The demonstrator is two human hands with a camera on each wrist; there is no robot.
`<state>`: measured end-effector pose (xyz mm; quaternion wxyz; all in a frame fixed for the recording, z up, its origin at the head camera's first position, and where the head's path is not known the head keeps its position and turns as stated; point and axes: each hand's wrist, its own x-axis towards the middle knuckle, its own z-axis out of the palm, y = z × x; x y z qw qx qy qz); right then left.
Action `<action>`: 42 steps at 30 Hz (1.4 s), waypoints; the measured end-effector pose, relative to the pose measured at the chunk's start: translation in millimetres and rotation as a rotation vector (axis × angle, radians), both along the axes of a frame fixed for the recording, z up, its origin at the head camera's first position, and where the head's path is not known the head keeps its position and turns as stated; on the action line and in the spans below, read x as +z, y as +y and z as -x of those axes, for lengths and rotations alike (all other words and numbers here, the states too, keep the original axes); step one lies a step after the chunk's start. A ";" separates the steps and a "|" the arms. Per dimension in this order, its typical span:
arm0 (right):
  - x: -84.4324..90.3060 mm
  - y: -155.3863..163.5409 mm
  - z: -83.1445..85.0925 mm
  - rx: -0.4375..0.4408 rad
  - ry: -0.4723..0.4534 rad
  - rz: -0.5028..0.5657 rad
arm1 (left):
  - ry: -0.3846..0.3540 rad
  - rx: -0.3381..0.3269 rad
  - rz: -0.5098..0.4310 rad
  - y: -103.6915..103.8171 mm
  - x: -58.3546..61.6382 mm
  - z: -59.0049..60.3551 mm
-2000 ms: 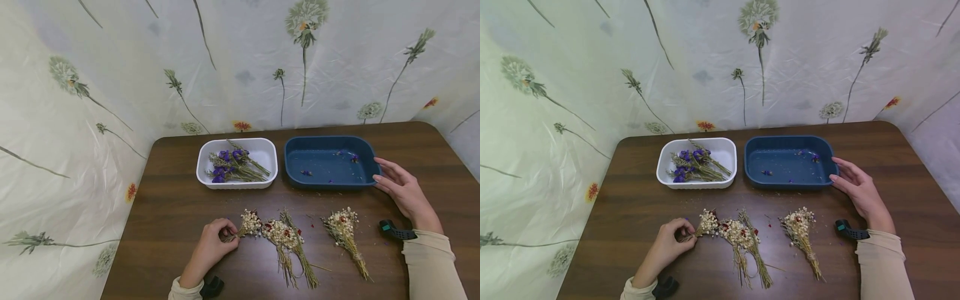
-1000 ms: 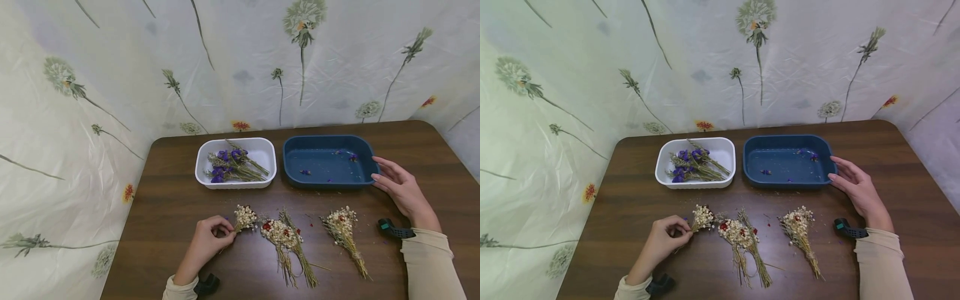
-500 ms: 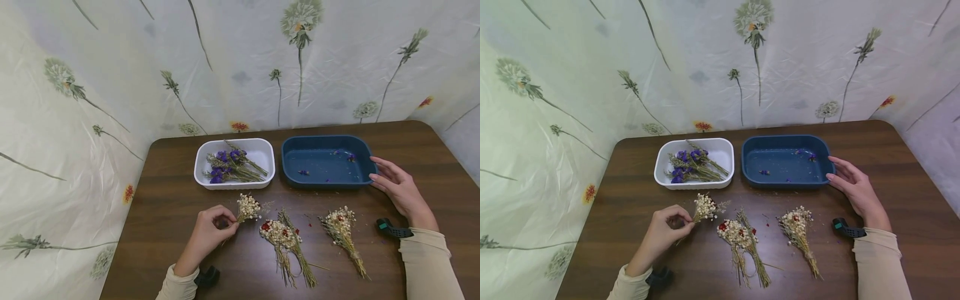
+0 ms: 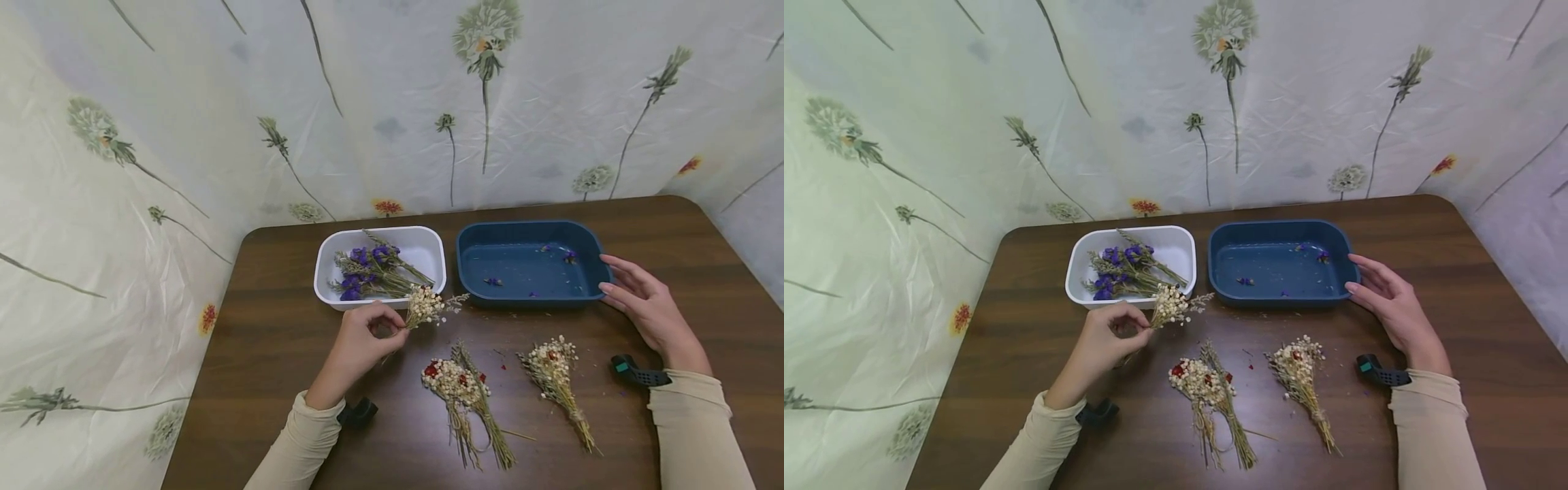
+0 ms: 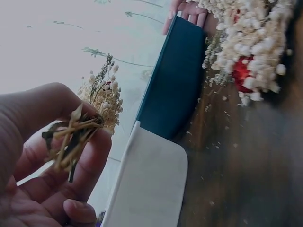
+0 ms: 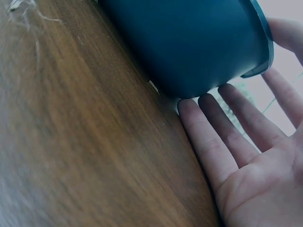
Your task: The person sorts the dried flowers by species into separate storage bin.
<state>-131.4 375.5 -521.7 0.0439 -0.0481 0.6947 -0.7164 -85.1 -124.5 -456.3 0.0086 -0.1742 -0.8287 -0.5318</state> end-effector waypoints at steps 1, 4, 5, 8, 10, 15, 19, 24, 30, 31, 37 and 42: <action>0.4 -0.1 0.2 -0.001 -0.002 -0.003 | -0.001 -0.004 -0.003 2.4 1.1 2.6; 1.4 -0.4 0.9 -0.004 -0.008 -0.005 | -0.002 -0.017 -0.005 10.1 4.5 10.4; 1.6 -0.3 1.1 -0.003 -0.009 -0.007 | 0.002 -0.020 -0.003 12.9 5.3 13.3; 1.7 0.2 1.7 0.001 -0.007 -0.008 | 0.018 -0.031 0.010 21.3 7.5 22.5; 1.3 0.7 1.8 0.003 -0.004 -0.010 | 0.033 -0.040 0.018 27.3 9.4 28.9; 0.6 2.0 1.0 0.004 -0.005 -0.010 | 0.069 -0.059 0.034 42.3 14.6 45.0; 0.8 2.6 0.2 0.005 -0.006 -0.018 | 0.082 -0.068 0.037 52.9 16.4 57.9; 1.0 3.3 -0.6 0.003 0.000 -0.009 | 0.090 -0.081 0.052 66.6 18.6 72.7; 0.5 3.1 -0.6 0.011 0.006 0.012 | 0.113 -0.104 0.126 85.8 23.2 85.6; 0.0 3.1 -0.5 0.015 0.007 0.016 | 0.117 -0.114 0.140 88.9 23.9 87.4; -2.9 1.3 -0.5 0.016 -0.003 0.008 | 0.111 -0.147 0.187 103.5 27.7 97.0; -2.9 1.1 -0.2 0.001 -0.005 0.005 | 0.106 -0.165 0.229 115.9 28.6 107.1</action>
